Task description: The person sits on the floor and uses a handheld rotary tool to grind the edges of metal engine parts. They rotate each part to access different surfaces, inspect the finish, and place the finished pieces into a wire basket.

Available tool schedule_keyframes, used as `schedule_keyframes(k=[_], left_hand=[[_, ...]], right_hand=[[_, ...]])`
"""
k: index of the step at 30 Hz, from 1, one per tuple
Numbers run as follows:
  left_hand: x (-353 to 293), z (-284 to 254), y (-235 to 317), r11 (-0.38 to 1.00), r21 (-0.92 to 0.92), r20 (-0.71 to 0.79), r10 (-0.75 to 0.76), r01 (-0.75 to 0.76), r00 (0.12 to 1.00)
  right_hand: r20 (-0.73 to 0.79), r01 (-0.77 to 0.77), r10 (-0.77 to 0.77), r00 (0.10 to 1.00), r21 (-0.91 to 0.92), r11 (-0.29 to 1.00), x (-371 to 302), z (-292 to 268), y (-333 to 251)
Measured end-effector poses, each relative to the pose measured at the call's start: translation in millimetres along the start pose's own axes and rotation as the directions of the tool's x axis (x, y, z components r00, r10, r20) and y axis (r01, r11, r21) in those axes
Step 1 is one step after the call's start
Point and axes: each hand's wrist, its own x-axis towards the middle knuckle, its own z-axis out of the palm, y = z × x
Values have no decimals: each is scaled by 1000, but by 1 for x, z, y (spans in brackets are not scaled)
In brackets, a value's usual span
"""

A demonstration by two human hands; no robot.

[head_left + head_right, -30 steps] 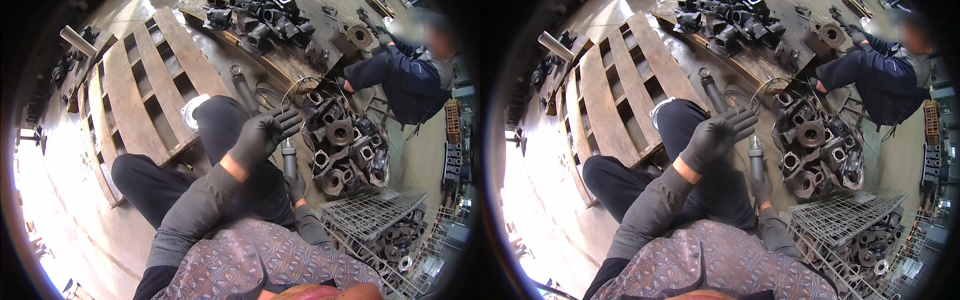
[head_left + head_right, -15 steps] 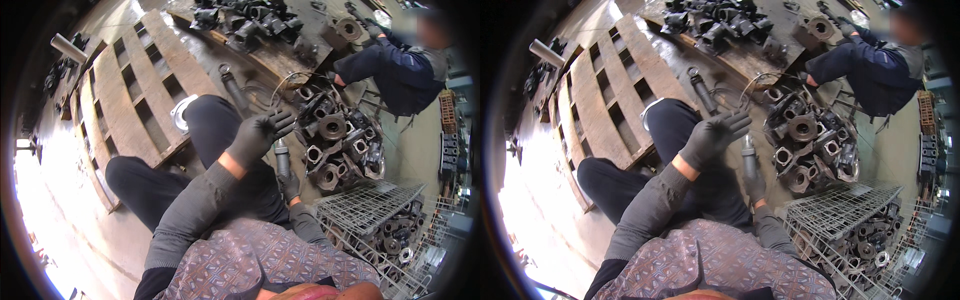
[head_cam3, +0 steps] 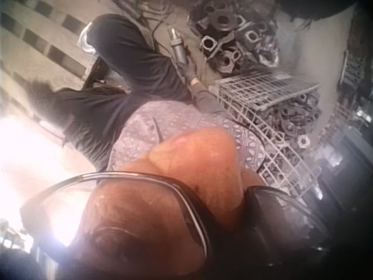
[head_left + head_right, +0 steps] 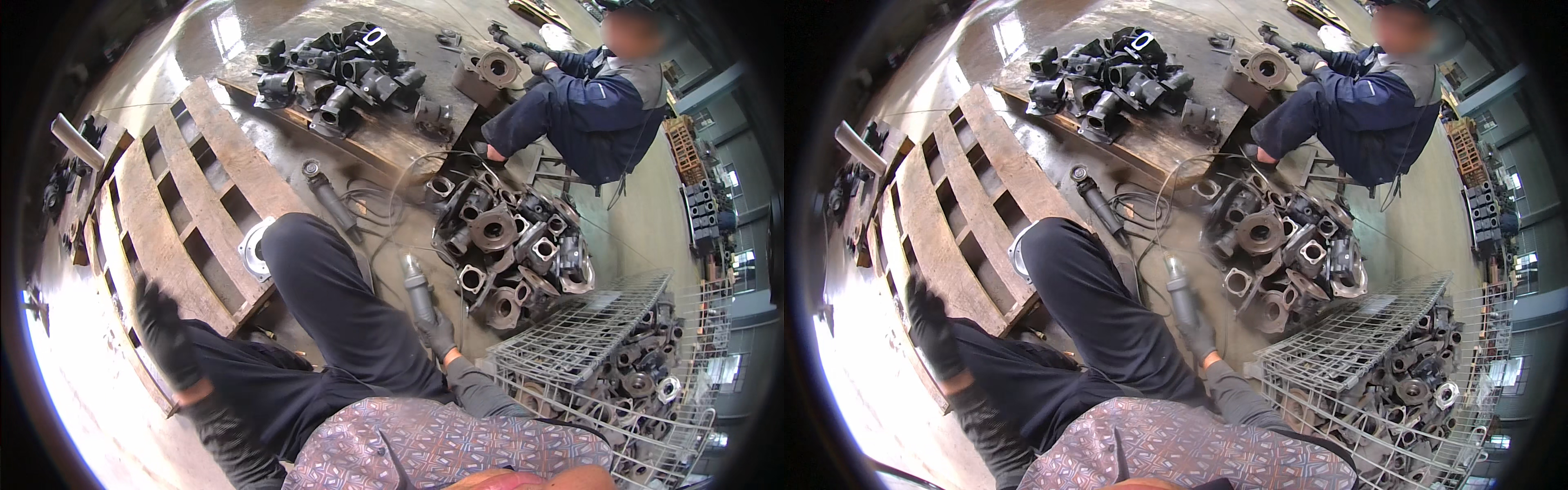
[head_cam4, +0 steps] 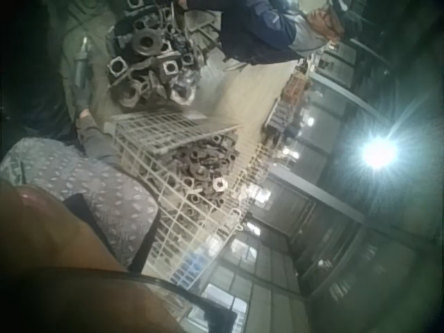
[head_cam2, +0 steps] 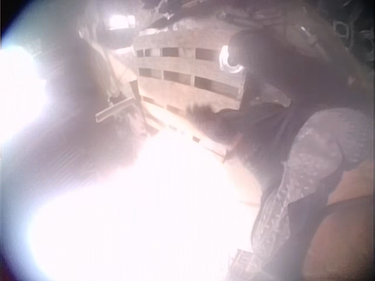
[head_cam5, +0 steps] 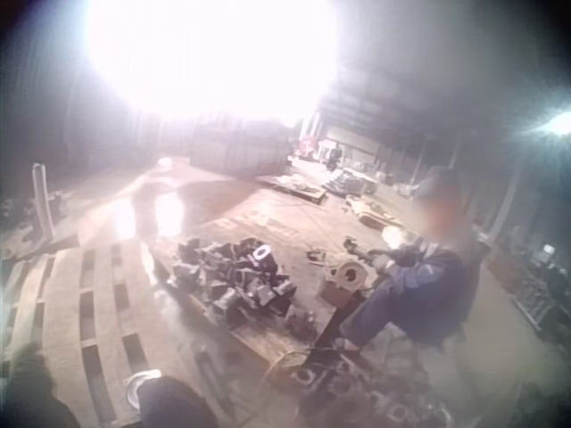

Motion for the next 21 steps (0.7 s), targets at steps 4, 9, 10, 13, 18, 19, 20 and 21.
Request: schedule_keyframes(k=[4,9,10,13,18,19,20,21], left_hand=[[-41,-186,-69,975,170,-349,-78,145,934],[-200,-330,-189,257,709,-506,-464,656,728],[-236,-340,-205,354,639,-434,-566,683,701],[-317,-345,-240,357,440,-452,-705,824,547],[-326,-333,-253,315,385,-562,-666,868,491],[-310,-333,-247,255,607,-478,-639,753,602],[-297,-331,-239,104,786,-398,-668,609,628],[-285,-326,-230,275,668,-459,-580,692,673]], right_hand=[[5,34,-33,999,-97,995,3,2,-8],[-11,195,-203,979,-220,956,19,6,-4],[-43,334,-357,933,-263,905,28,12,-3],[-14,70,-73,997,-137,988,27,10,5],[34,78,-85,996,172,982,16,10,-4],[2,17,-17,1000,125,992,13,11,-9],[-1,5,-5,1000,100,995,10,12,-12],[-11,2,-1,1000,101,995,7,13,-15]])
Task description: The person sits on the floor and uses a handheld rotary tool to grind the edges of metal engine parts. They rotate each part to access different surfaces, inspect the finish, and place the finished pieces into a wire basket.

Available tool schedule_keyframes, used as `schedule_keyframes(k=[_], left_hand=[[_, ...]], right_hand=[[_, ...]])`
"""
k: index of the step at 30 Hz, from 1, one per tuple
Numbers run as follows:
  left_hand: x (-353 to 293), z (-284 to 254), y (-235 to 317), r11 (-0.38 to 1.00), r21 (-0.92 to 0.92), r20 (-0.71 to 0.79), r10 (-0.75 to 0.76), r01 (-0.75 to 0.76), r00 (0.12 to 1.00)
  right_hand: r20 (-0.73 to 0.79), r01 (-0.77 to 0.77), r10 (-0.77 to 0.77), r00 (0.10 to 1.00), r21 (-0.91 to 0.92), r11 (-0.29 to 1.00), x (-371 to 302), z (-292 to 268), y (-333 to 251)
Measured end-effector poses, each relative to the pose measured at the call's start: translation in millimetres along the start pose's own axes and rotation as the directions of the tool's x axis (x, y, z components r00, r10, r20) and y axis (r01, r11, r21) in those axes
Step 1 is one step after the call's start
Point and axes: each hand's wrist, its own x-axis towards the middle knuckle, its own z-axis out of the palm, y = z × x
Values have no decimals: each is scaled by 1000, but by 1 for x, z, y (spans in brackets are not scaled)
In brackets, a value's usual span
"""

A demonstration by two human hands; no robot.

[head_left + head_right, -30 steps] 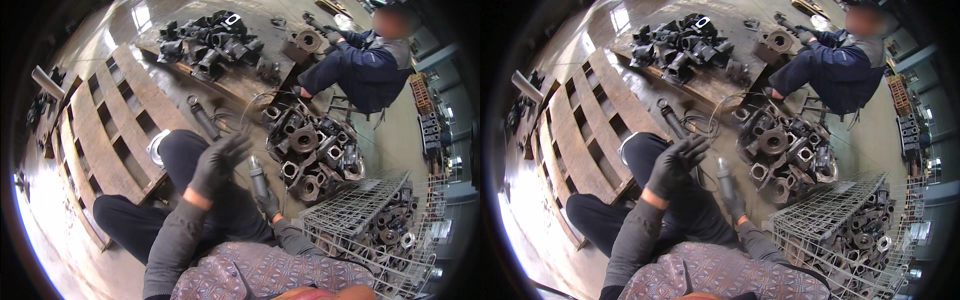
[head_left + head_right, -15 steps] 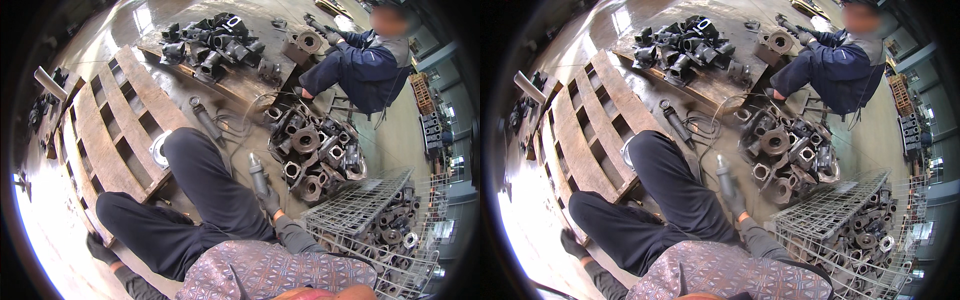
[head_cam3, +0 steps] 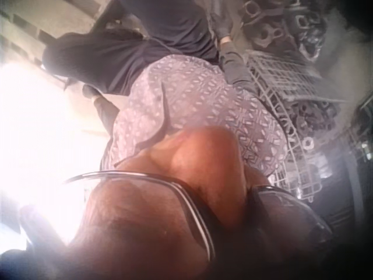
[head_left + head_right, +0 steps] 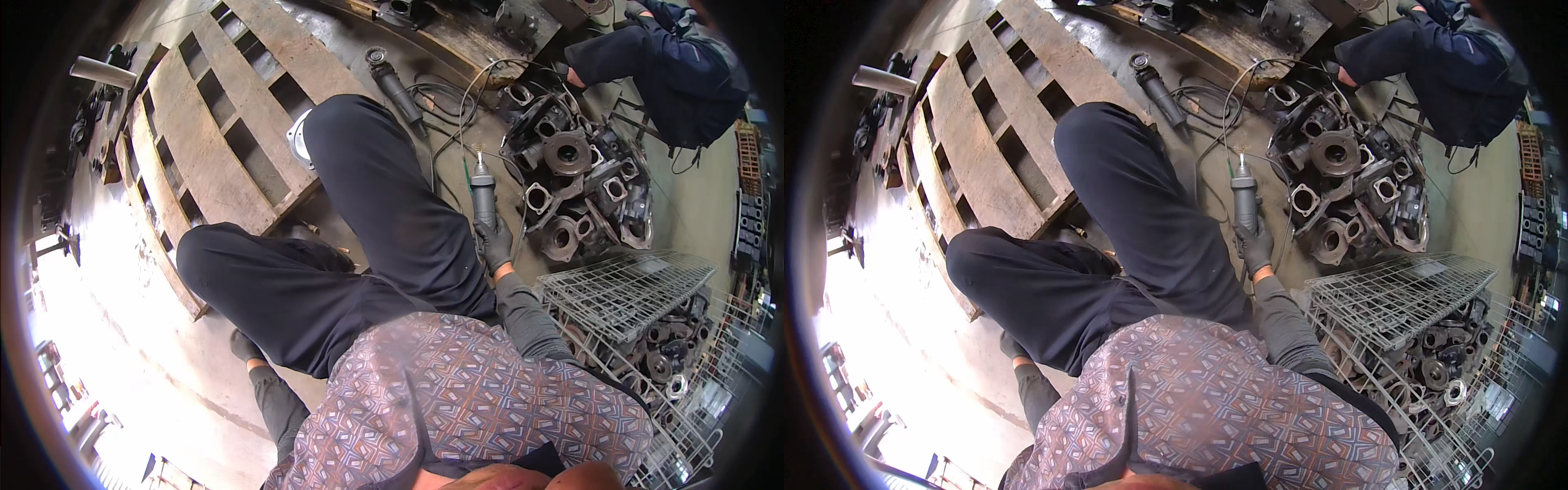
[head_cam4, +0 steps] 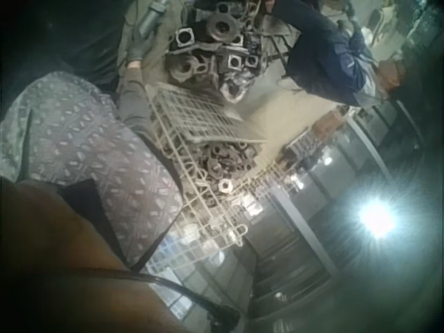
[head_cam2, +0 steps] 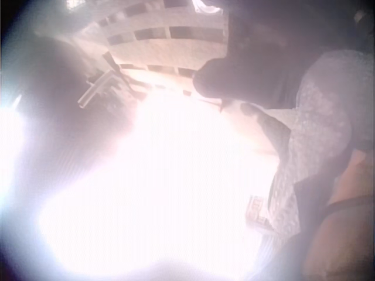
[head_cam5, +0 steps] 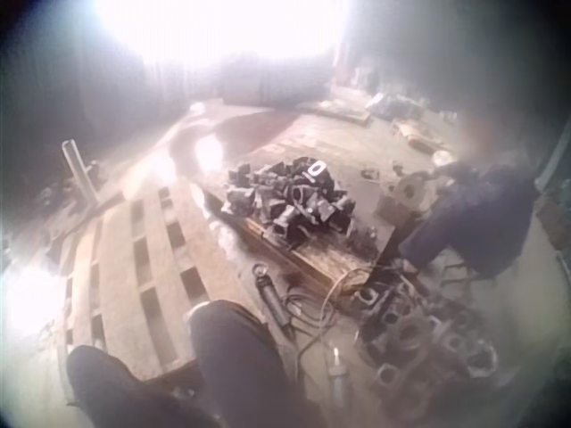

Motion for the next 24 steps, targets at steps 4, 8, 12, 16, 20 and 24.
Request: schedule_keyframes(k=[4,8,12,16,20,24], left_hand=[[8,-37,74,845,-534,-189,-157,33,969],[28,-76,132,886,-463,-160,-57,-24,985],[40,-95,167,698,-686,-301,-15,-206,953],[50,-120,209,685,-657,-360,82,-315,929],[54,-131,282,578,-712,-370,173,-399,913],[27,-118,376,548,-658,-381,350,-517,856]], right_hand=[[-31,101,-100,994,8,995,-2,3,5],[0,128,-129,992,-119,985,12,2,29],[30,223,-221,975,-147,964,33,9,51],[48,87,-81,996,-123,989,41,15,59],[34,182,-179,983,-227,957,43,17,60],[-9,262,-367,930,-683,682,49,16,68]])
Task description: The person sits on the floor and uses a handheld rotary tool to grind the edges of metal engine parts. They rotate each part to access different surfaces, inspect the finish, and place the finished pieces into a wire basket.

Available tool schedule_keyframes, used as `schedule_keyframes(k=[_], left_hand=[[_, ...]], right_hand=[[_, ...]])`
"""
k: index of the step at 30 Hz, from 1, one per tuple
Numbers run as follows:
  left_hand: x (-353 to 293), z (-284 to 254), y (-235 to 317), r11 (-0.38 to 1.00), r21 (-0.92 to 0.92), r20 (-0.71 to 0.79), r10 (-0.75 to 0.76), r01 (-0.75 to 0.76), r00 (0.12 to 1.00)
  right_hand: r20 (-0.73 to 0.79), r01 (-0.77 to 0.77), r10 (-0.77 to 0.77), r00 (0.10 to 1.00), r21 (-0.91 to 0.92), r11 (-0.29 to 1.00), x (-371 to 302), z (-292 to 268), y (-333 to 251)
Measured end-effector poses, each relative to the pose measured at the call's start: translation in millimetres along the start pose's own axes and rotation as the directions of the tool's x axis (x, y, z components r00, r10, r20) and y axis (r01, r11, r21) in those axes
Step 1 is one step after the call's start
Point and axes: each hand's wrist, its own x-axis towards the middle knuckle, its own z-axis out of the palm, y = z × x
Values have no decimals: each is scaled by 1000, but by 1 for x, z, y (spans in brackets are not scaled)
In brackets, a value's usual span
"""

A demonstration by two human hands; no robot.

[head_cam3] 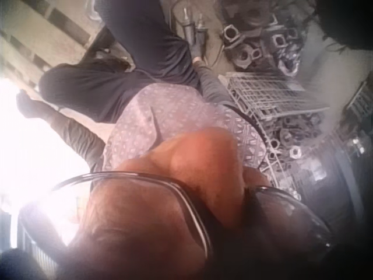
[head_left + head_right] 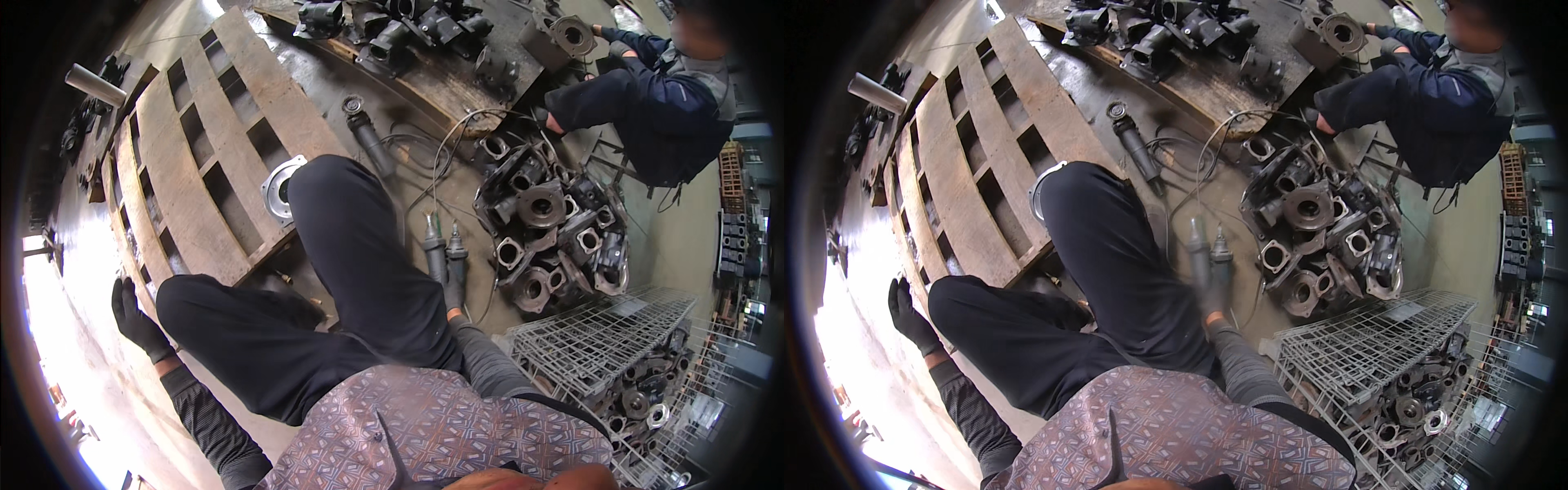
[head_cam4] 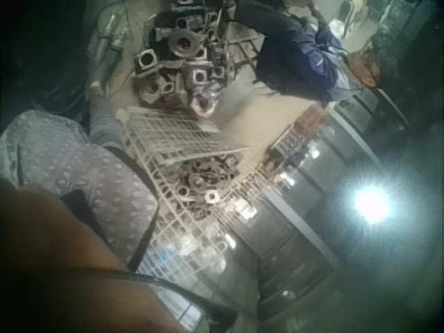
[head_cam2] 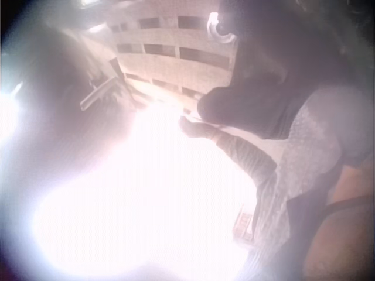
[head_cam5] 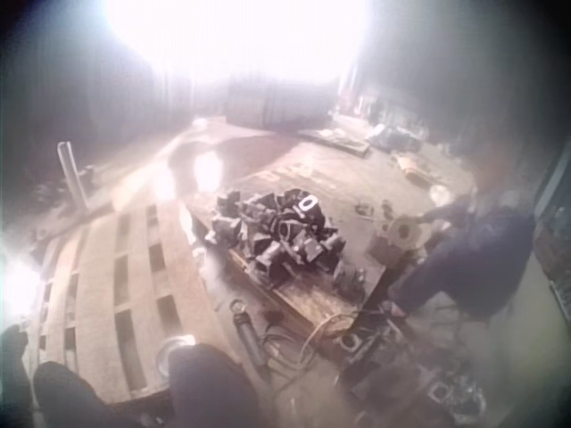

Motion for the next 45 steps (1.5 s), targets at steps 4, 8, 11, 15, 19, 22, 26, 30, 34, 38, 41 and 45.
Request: schedule_keyframes(k=[4,8,11,15,19,22,26,30,34,38,41,45], left_hand=[[-17,92,37,995,53,166,75,-85,983],[-27,160,46,977,134,446,88,-164,891],[-47,192,41,972,112,584,105,-208,805],[-63,224,35,947,207,719,23,-245,694],[-72,244,22,895,273,818,-23,-352,574],[-83,259,-1,899,282,858,-80,-335,507],[-102,284,-37,722,130,923,163,-680,350],[-131,302,-58,550,164,949,138,-819,283],[-149,318,-71,474,297,891,175,-829,419],[-152,331,-92,341,411,876,111,-846,470],[-147,335,-106,435,379,874,122,-817,470],[-140,333,-108,547,329,901,61,-770,428]], right_hand=[[179,-188,267,947,-364,912,8,18,27],[286,-333,438,852,-349,876,24,31,64],[291,-216,347,892,-402,890,34,20,68],[386,-104,391,836,-588,802,51,-9,18],[356,-140,430,830,-612,778,50,-21,-47],[450,-102,428,784,-587,803,58,-19,-62],[455,-13,321,831,-561,828,81,4,-34],[488,131,185,853,-544,829,112,24,-14],[473,113,129,872,-451,885,140,20,-47],[475,129,44,879,-325,937,165,18,-109],[483,142,-18,876,-220,965,181,22,-153],[532,147,-68,844,-106,983,199,32,-200]])
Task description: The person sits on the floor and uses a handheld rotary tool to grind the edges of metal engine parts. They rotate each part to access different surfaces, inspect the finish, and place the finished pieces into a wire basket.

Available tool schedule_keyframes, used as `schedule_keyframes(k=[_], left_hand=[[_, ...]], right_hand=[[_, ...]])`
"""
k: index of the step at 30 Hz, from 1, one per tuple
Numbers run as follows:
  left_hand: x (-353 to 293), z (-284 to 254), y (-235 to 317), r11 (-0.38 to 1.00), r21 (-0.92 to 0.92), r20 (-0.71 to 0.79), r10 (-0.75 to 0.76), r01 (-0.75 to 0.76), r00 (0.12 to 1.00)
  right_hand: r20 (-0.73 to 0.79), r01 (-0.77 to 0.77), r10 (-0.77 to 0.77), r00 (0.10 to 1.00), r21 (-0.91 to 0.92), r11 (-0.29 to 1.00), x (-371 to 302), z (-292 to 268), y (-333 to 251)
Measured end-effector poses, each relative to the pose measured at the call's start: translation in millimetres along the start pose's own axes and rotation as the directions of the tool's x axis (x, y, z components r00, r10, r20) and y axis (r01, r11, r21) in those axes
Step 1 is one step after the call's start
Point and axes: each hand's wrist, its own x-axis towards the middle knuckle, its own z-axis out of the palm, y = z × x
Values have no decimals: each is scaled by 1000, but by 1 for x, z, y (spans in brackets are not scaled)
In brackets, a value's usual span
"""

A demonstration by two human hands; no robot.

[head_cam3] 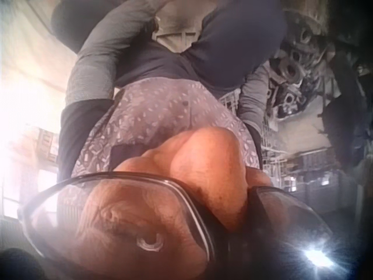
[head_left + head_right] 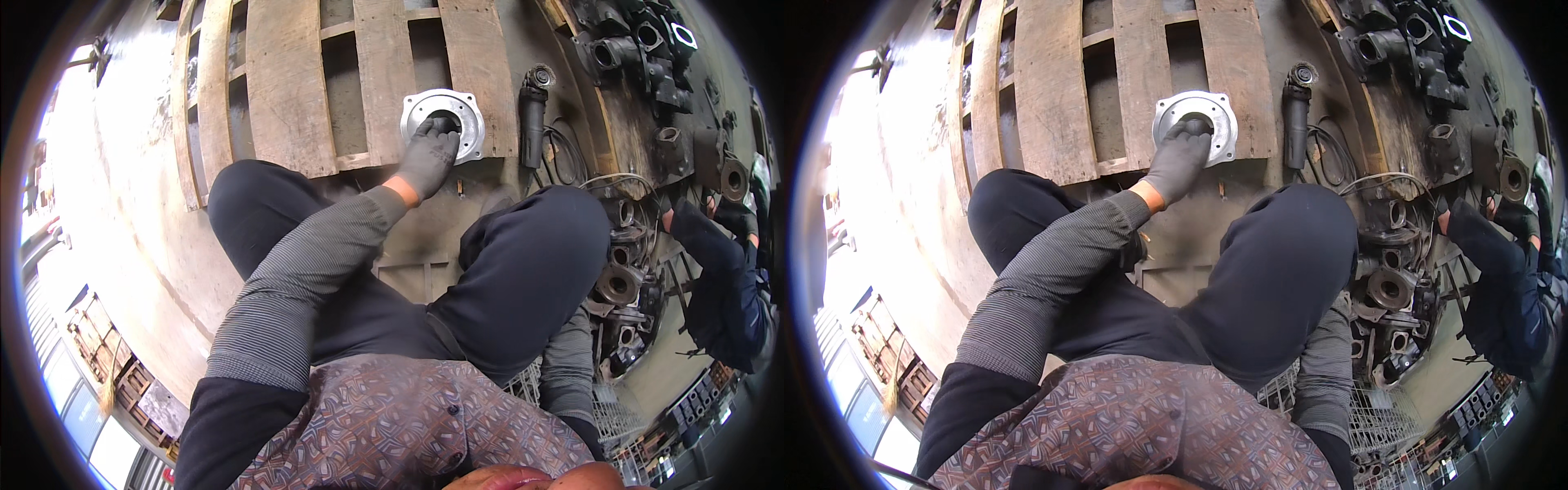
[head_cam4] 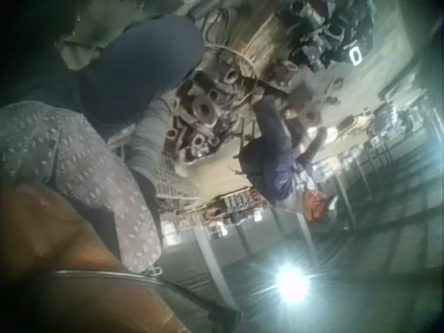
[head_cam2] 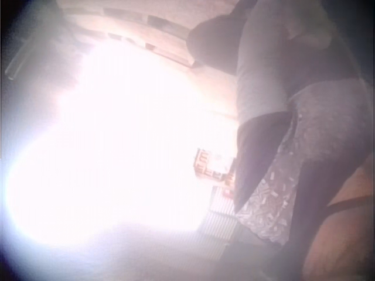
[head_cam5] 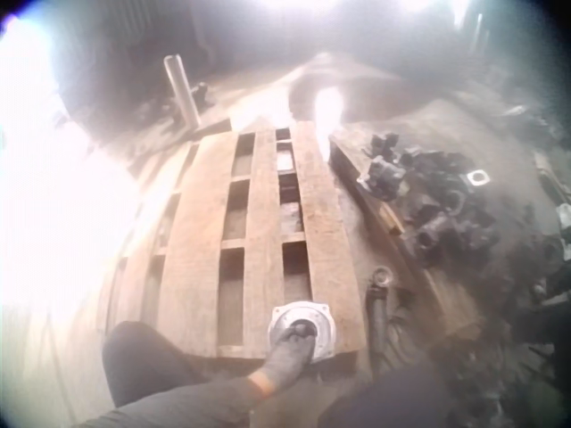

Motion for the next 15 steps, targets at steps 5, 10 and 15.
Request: schedule_keyframes(k=[5,10,15], left_hand=[[11,-26,-18,956,-289,-114,-89,53,989],[13,-41,-27,932,-356,-118,-112,64,987],[26,-50,-38,929,-364,-91,-113,73,989]], right_hand=[[170,23,-49,984,152,988,22,-3,-43],[360,2,-125,924,323,946,43,-5,-85],[476,-4,-182,860,364,931,55,-2,-120]])
